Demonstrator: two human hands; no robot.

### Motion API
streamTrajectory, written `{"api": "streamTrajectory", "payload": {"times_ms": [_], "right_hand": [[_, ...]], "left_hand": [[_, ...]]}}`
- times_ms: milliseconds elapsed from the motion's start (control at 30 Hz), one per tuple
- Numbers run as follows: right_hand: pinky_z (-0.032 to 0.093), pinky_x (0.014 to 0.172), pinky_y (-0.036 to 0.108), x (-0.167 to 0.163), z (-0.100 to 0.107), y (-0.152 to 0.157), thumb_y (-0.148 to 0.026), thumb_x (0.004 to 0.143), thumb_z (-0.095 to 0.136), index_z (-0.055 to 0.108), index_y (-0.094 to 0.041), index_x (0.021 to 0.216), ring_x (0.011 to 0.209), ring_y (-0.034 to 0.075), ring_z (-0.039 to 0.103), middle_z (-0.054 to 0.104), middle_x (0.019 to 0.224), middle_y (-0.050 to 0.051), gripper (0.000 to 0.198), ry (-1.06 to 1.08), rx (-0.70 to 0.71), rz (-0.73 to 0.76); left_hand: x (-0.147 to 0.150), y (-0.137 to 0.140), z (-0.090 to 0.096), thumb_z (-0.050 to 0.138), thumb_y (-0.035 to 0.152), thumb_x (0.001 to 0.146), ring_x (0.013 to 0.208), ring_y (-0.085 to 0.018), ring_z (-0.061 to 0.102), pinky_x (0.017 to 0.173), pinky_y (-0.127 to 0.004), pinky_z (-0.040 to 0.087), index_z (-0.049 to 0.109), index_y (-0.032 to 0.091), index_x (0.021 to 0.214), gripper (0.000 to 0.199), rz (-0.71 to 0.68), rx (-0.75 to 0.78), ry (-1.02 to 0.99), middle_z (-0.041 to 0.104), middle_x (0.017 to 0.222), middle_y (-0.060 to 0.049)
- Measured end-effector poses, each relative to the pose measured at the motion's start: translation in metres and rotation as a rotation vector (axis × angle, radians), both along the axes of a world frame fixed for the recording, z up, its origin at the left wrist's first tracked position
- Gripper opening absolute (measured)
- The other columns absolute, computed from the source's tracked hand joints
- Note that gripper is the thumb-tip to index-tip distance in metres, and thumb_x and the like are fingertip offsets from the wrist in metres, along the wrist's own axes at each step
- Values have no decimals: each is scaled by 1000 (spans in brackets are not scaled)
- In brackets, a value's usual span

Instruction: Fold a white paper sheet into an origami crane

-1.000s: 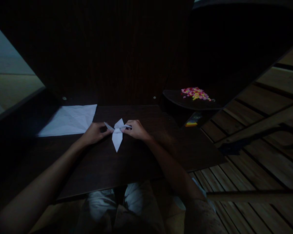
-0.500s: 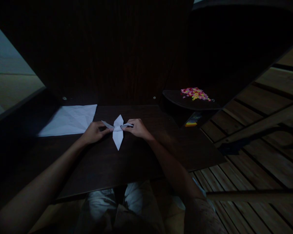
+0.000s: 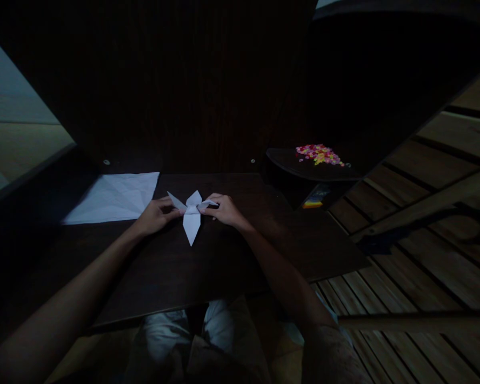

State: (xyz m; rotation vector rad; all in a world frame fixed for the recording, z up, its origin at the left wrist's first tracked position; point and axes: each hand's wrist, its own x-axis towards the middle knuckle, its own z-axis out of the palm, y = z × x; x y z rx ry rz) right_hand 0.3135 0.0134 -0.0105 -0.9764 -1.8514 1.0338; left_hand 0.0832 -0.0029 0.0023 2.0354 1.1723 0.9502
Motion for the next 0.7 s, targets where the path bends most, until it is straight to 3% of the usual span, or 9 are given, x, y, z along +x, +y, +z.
{"api": "streamTrajectory", "payload": {"times_ms": [167, 333, 700], "right_hand": [[53, 46, 22, -5, -1, -1, -35, 63, 75, 69, -15, 80, 71, 14, 61, 62, 92, 5, 27, 120, -109, 0], [57, 59, 28, -9, -4, 0, -29, 58, 78, 68, -13, 80, 73, 17, 65, 67, 80, 3, 30, 302, -299, 3], [56, 71, 32, -11, 2, -5, -26, 56, 81, 71, -14, 76, 71, 16, 66, 70, 76, 2, 26, 442, -296, -20]], "left_hand": [[7, -4, 0, 70, 32, 70, 71, -17, 64, 68, -34, 54, 65, 15, 70, 18, 2, -204, -256, 64, 91, -5], [11, -8, 2, 76, 31, 64, 67, -19, 67, 64, -33, 55, 64, 15, 72, 21, 89, -393, -406, 70, 72, -3], [16, -10, 4, 85, 31, 49, 67, -20, 68, 69, -35, 58, 62, 14, 63, 32, 150, -411, -643, 70, 69, -3]]}}
